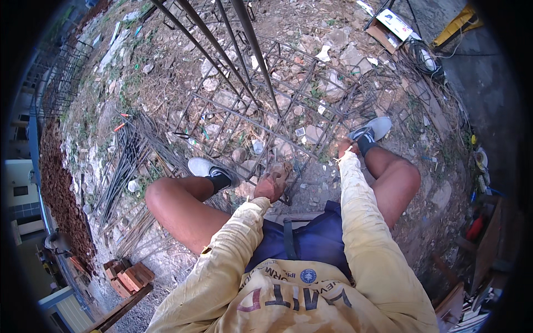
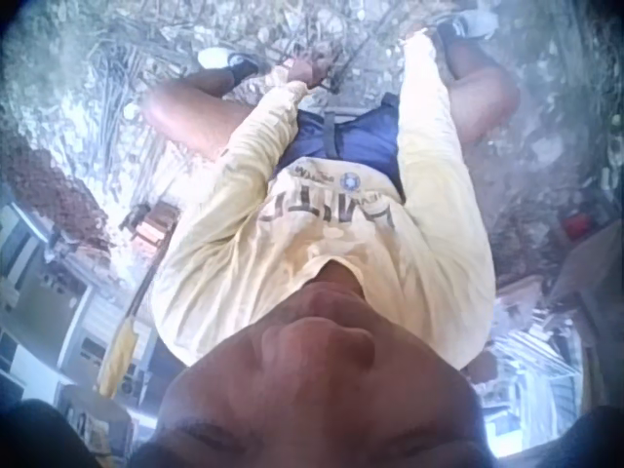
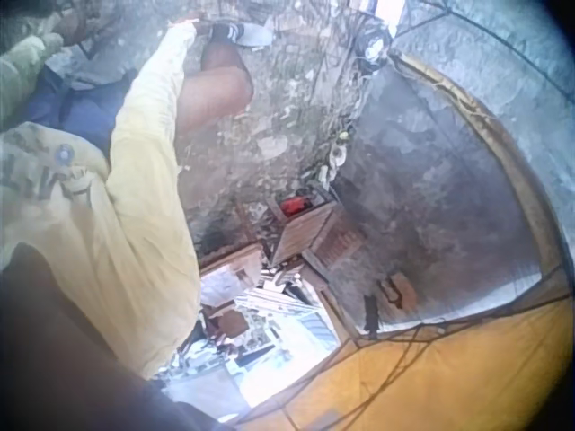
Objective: The person sits on the ground and assembles a rectangular metal frame by hand, bending and fitting metal rods into place. The person adjusts the frame's shape and secures the joints, then lifts and repositions the completed frame.
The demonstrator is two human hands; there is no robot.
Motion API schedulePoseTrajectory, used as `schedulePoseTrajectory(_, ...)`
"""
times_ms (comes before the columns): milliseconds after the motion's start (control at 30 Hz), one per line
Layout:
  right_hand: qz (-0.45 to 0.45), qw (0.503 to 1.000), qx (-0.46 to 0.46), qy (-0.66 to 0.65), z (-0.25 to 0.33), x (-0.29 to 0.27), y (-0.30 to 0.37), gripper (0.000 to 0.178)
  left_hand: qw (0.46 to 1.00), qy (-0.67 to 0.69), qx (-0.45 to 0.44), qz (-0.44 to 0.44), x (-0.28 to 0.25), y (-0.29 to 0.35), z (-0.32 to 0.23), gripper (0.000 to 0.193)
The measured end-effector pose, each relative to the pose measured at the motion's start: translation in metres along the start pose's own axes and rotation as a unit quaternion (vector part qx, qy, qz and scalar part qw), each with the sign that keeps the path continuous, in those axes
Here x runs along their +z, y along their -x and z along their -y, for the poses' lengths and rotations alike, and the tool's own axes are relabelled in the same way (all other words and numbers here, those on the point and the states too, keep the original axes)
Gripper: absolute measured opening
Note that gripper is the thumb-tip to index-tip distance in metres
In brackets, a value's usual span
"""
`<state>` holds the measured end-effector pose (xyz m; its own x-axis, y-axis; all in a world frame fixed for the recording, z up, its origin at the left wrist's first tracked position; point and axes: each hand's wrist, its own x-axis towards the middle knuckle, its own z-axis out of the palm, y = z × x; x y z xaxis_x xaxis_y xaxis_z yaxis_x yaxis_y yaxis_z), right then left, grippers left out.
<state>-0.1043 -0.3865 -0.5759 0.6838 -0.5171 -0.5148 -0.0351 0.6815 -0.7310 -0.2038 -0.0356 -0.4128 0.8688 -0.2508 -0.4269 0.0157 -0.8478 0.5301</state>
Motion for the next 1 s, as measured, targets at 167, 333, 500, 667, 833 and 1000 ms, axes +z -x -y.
schedulePoseTrajectory(167,-0.015,0.985,-0.070,0.159,-0.066,0.015,0.027,0.038,0.967,-0.185,0.058,0.164,-0.013,0.041,-0.013,0.061)
schedulePoseTrajectory(333,-0.049,0.983,0.060,0.166,-0.044,0.074,0.087,0.038,0.950,-0.192,0.055,0.239,-0.005,0.043,-0.001,0.054)
schedulePoseTrajectory(500,-0.028,0.984,0.033,0.170,-0.006,0.100,0.117,0.043,0.952,-0.194,0.072,0.228,-0.024,0.039,-0.019,0.052)
schedulePoseTrajectory(667,-0.006,0.978,0.025,0.208,0.028,0.134,0.148,0.035,0.964,-0.160,0.116,0.176,-0.025,0.047,-0.011,0.053)
schedulePoseTrajectory(833,-0.010,0.995,0.006,0.098,0.058,0.160,0.163,0.023,0.967,-0.154,0.098,0.178,-0.075,0.065,-0.049,0.056)
schedulePoseTrajectory(1000,0.091,0.991,-0.002,0.099,0.108,0.195,0.184,0.023,0.982,-0.095,0.108,0.121,-0.122,0.082,-0.076,0.051)
